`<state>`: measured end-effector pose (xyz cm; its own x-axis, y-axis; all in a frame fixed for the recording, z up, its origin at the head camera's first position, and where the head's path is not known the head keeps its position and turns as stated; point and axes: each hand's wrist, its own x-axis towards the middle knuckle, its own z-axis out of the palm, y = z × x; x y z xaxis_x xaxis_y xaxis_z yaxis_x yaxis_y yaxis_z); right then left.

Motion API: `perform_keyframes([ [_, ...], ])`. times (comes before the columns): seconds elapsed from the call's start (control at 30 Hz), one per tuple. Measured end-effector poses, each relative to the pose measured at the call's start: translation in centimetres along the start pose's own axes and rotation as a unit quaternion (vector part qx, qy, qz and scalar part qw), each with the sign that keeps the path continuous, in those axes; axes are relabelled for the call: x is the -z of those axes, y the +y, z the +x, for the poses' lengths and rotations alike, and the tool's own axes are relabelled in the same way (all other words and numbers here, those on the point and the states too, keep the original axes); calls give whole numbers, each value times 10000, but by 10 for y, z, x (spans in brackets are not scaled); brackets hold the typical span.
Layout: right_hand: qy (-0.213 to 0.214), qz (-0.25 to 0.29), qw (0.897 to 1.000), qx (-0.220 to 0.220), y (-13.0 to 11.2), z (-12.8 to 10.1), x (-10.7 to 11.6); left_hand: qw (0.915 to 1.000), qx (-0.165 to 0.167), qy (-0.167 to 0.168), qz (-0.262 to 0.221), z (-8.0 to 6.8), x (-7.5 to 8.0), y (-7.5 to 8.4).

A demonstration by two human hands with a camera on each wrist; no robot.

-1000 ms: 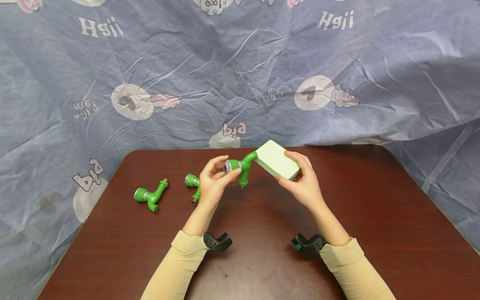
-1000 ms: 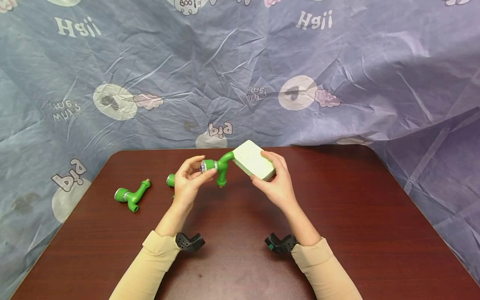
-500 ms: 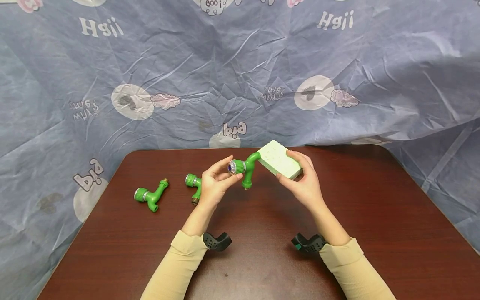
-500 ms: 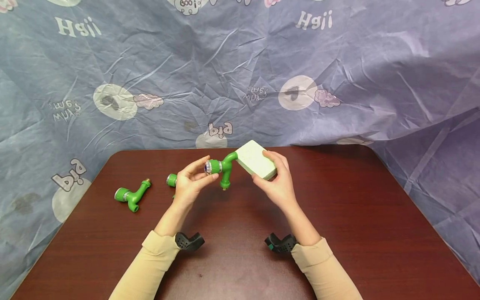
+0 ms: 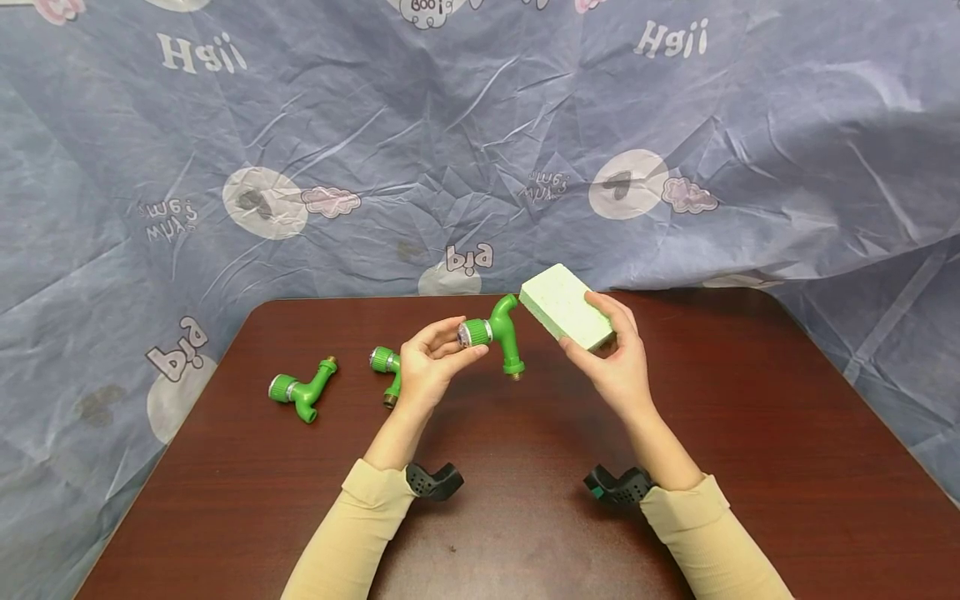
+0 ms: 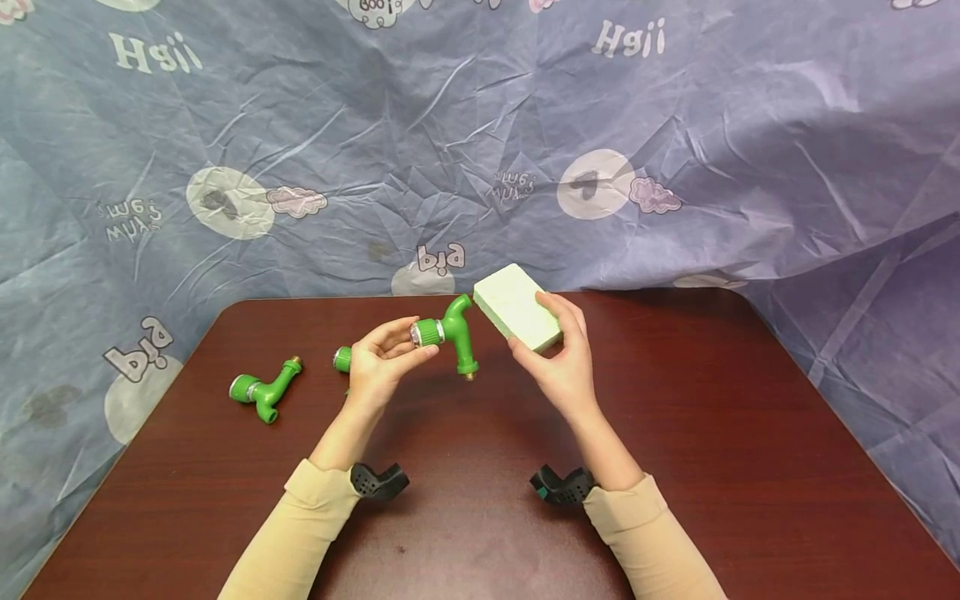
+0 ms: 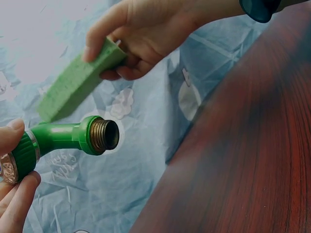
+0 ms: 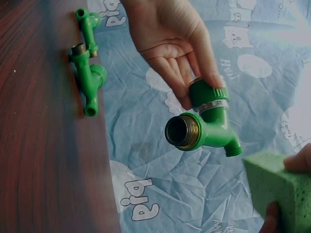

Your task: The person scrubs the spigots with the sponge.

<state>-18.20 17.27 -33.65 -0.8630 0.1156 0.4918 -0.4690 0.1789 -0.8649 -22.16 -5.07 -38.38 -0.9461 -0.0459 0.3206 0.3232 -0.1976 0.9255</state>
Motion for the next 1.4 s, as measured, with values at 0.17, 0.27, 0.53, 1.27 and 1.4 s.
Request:
perform_keyframes([
  [0.17, -345, 616, 9957, 608, 16, 1, 0, 9999, 107, -1, -42, 0, -1, 0],
  [0.27, -796, 646, 9889, 1072, 19, 0, -2, 9998, 147, -105, -14, -1, -1, 0],
  [0.53, -1123, -73, 9862, 1213, -3, -5, -7, 9994, -25, -172, -309, -3, -3, 5],
  [1.27, -912, 176, 9911, 958, 1, -4, -7, 9981, 99, 25, -615, -1, -2, 2],
  [1.4, -409, 170, 9964, 724, 2, -2, -4, 9976, 59, 75, -681, -1, -2, 4],
])
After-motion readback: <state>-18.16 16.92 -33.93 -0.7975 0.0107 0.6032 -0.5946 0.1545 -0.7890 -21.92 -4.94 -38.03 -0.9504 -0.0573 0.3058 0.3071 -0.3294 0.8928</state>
